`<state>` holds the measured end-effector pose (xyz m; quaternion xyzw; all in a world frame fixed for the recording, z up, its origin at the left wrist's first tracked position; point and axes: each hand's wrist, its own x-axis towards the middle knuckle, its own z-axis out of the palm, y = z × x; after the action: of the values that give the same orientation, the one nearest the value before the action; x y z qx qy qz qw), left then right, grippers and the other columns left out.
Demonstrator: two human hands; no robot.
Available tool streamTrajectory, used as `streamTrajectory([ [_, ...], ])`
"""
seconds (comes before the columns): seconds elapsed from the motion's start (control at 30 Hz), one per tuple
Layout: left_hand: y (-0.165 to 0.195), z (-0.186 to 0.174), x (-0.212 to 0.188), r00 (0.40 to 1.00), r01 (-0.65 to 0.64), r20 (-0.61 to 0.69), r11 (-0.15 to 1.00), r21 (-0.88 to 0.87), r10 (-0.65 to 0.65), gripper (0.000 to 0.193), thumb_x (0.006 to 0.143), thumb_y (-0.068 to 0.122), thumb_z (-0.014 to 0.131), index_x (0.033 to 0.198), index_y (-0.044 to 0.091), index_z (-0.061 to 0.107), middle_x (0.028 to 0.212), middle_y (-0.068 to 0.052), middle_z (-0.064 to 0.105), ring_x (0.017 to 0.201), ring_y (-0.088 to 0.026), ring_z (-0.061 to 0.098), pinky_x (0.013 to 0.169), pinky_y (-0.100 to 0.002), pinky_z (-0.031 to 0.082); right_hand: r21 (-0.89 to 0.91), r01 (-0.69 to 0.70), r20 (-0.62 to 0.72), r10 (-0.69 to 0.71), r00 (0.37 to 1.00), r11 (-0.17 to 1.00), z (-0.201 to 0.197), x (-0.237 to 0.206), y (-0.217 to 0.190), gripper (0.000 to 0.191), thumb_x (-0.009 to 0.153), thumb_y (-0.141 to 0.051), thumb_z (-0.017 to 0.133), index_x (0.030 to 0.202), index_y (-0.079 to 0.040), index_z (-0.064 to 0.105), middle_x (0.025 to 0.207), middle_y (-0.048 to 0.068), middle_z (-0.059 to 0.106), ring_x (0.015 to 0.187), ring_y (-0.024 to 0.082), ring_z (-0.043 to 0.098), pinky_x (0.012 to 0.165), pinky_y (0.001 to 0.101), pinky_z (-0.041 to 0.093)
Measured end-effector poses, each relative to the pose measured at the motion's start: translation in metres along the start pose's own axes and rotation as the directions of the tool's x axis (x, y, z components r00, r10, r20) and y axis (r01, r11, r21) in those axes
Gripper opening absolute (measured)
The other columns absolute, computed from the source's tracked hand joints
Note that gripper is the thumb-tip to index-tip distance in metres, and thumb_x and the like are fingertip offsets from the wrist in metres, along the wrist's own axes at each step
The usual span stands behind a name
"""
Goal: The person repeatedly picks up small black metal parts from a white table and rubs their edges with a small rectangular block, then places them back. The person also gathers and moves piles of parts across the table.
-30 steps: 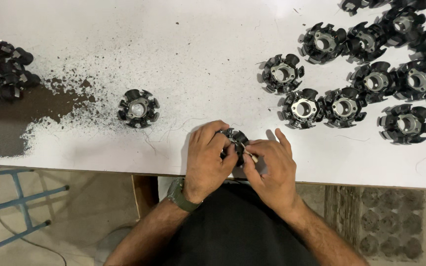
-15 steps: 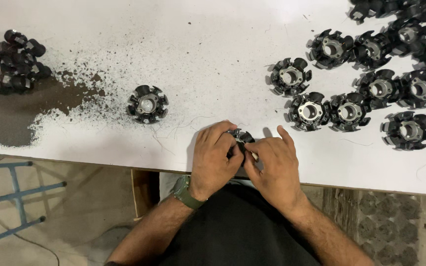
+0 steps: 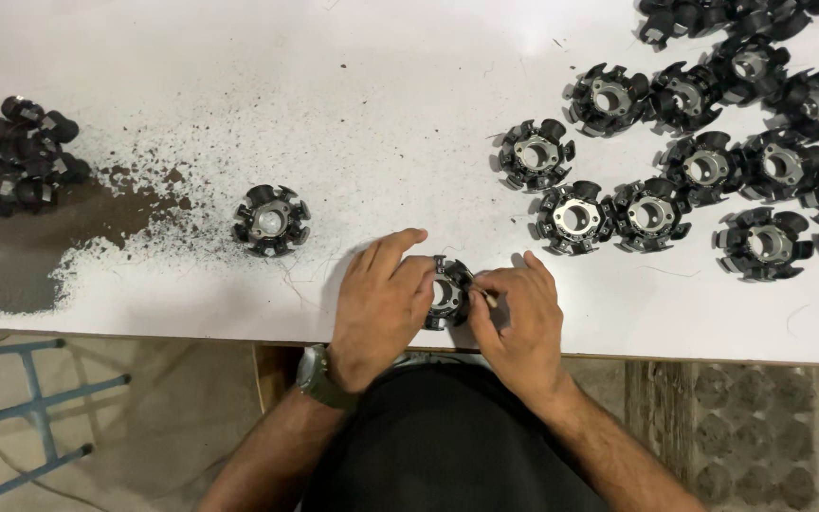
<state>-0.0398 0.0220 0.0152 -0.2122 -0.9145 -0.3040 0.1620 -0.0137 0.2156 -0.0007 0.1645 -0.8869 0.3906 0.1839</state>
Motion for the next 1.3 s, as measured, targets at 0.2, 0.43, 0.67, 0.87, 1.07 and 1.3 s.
streamTrajectory([
  [0.2,-0.003,-0.013,0.000,0.986,-0.136,0.100,0.990,0.037,0.132,0.016,0.081,0.008,0.072,0.096,0.005,0.068,0.130,-0.016,0.061,0.123,-0.034,0.060,0.100,-0.048,0.048,-0.009,0.011,0.026,-0.011,1.000,1.000,-0.001,0.003,0.003,0.021,0.088,-0.002,0.073,0.106,-0.005,0.062,0.097,0.007,0.070,0.092,0.026,0.068,0.115,0.0558,0.043],
  [0.43,0.005,-0.009,0.003,0.981,-0.099,0.155,0.990,-0.100,0.113,0.020,0.092,0.007,0.068,0.110,-0.002,0.067,0.124,-0.018,0.065,0.105,-0.034,0.068,0.086,-0.041,0.059,-0.006,0.015,0.060,-0.015,0.998,1.000,-0.003,0.005,0.002,0.020,0.088,-0.002,0.074,0.105,-0.006,0.064,0.098,0.006,0.069,0.099,0.023,0.067,0.119,0.0553,0.037],
  [0.67,0.006,-0.005,-0.001,0.981,0.102,0.179,0.980,-0.173,-0.071,0.015,0.092,0.006,0.066,0.105,0.000,0.067,0.116,-0.015,0.070,0.092,-0.032,0.071,0.074,-0.039,0.060,0.038,0.078,0.031,-0.079,0.996,0.996,-0.001,-0.004,-0.003,0.022,0.085,-0.002,0.076,0.103,-0.006,0.066,0.104,0.008,0.069,0.111,0.026,0.065,0.122,0.0559,0.033],
  [0.87,0.005,-0.004,-0.005,0.988,0.077,0.142,0.982,-0.174,-0.053,0.015,0.090,0.005,0.065,0.103,0.000,0.065,0.116,-0.015,0.069,0.093,-0.032,0.071,0.075,-0.039,0.060,0.012,0.074,0.053,-0.075,0.996,0.997,0.001,-0.002,-0.002,0.022,0.084,-0.002,0.077,0.103,-0.006,0.067,0.104,0.008,0.069,0.111,0.026,0.065,0.121,0.0557,0.032],
  [1.07,0.001,0.002,-0.016,0.992,0.058,0.116,0.989,-0.133,-0.043,0.017,0.083,0.003,0.067,0.099,0.000,0.063,0.118,-0.014,0.066,0.093,-0.033,0.070,0.073,-0.041,0.059,-0.026,0.115,0.051,-0.114,0.992,0.993,0.003,-0.005,-0.002,0.026,0.083,-0.002,0.078,0.105,-0.006,0.066,0.104,0.008,0.068,0.112,0.026,0.064,0.122,0.0565,0.031],
  [1.3,0.001,0.010,-0.027,0.996,0.066,0.059,0.994,-0.090,-0.060,0.019,0.081,0.003,0.069,0.099,0.001,0.064,0.119,-0.012,0.065,0.092,-0.030,0.071,0.070,-0.039,0.060,-0.051,0.203,0.047,-0.201,0.978,0.978,0.009,-0.007,-0.001,0.033,0.079,0.001,0.080,0.107,-0.006,0.066,0.103,0.008,0.067,0.113,0.026,0.063,0.121,0.0561,0.032],
])
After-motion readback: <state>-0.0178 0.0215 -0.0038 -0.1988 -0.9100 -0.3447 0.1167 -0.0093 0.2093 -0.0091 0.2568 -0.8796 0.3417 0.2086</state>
